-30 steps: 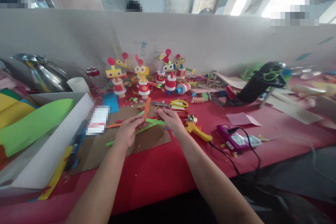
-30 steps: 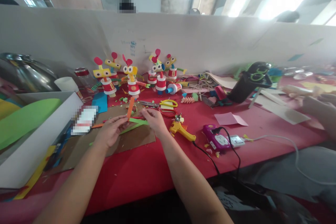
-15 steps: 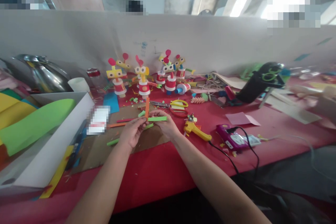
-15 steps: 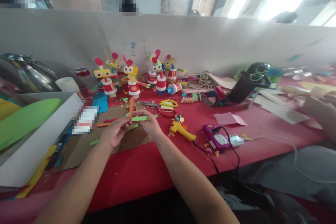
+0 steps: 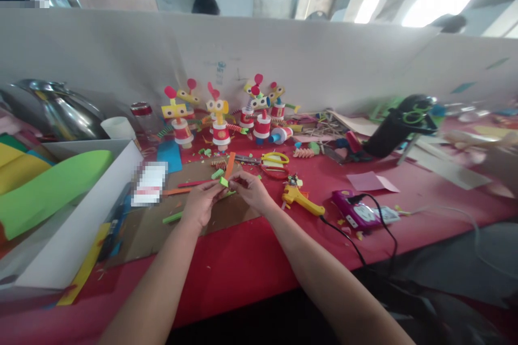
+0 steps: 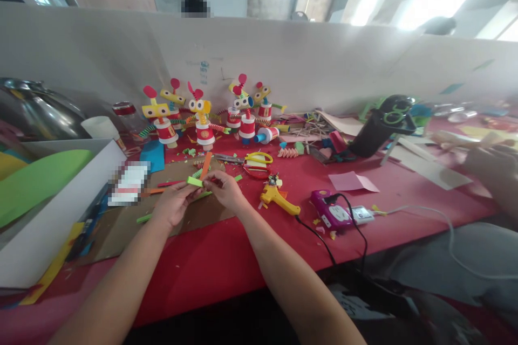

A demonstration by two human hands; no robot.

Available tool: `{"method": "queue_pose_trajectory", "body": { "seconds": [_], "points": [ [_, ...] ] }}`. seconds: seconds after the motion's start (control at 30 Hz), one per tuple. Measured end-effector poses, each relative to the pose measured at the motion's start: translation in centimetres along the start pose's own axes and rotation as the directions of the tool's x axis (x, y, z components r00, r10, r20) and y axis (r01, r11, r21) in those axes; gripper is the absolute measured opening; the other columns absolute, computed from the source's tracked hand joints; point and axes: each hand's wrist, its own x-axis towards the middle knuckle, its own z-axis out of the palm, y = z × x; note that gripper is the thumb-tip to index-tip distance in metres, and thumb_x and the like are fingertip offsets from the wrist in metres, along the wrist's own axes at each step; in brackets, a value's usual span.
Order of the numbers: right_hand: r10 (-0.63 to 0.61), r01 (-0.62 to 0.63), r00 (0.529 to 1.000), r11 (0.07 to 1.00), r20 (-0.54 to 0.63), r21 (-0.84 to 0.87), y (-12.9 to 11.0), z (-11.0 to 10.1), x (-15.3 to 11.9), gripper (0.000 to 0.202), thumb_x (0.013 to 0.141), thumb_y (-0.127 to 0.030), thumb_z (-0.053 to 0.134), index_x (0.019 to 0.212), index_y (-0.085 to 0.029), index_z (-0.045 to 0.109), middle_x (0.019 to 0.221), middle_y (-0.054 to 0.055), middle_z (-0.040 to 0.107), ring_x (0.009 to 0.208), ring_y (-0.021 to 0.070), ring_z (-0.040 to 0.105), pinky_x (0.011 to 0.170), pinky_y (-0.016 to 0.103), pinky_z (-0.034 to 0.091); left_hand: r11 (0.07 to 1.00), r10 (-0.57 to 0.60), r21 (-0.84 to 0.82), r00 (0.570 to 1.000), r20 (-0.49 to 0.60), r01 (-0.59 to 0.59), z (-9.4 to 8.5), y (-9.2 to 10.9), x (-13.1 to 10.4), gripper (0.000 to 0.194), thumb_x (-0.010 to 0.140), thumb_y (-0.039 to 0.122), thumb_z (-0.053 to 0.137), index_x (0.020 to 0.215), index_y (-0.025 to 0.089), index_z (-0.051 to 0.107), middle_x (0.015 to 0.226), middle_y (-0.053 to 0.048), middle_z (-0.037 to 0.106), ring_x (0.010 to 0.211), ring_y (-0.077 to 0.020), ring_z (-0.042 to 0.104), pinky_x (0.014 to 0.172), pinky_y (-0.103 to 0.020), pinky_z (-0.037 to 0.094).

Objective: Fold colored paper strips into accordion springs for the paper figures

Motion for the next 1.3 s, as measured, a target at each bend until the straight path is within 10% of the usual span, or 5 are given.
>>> {"method": "queue_pose_trajectory", "body": {
  "seconds": [1.3],
  "points": [
    [0.024, -0.019, 0.981, 0.999, -0.194, 0.028, 0.1, 1.0, -0.7, 0.012, 0.075, -0.029, 0.063, 0.074, -0.019, 0.058, 0.062, 0.001, 0.064, 0.059, 0.0161, 0.063, 0.063, 0.03, 0.051, 0.983, 0.163, 0.084, 0.987, 0.002, -0.163, 0.2, -2.0, -0.1, 0.022, 0.057, 0.023, 0.078, 0.077, 0.014, 0.074, 0.073, -0.007, 0.072, 0.071, -0.0195, 0.065, 0.079, -0.034, 0.047]
  ]
}}
